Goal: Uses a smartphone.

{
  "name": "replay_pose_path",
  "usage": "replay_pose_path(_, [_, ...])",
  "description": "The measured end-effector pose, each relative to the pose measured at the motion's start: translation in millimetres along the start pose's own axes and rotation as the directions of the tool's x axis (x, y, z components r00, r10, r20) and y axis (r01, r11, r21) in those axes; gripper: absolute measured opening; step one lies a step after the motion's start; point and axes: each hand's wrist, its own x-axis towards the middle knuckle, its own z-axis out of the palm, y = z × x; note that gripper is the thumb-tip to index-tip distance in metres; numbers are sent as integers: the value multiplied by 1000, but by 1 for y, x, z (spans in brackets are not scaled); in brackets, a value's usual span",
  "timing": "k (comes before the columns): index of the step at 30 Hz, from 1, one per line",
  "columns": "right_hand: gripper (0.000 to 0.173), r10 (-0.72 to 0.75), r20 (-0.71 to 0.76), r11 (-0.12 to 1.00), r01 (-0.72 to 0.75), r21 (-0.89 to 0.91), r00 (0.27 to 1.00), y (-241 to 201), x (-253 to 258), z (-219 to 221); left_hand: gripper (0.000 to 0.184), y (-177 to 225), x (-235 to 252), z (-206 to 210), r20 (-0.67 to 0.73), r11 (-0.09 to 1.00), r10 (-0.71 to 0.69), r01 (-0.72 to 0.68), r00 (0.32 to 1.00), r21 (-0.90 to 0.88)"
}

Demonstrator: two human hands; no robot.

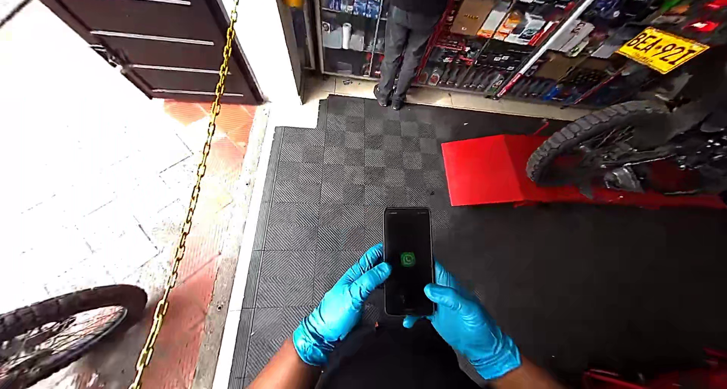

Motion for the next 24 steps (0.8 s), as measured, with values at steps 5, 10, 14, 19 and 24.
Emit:
replay_pose_path(5, [47,20,-23,997,-18,81,1000,-25,-8,-45,48,-9,37,39,3,994,-23,23,1000,111])
replay_pose_path(10, [52,-1,-57,985,11,172,998,-89,0,-119,45,-18,131,94,13,974,-81,76,997,215])
replay_pose_path(14, [52,-99,-59,971,109,213,993,-157,-12,-176,44,-11,214,154,112,958,-95,60,989,281])
replay_pose_path(19, [51,-236,-43,945,240,222,971,-229,-21,-231,41,-3,292,220,160,965,-98,54,982,258])
replay_pose_path(24, [49,-281,-83,944,291,158,956,-267,-16,-264,44,-6,346,247,261,977,-122,69,958,203])
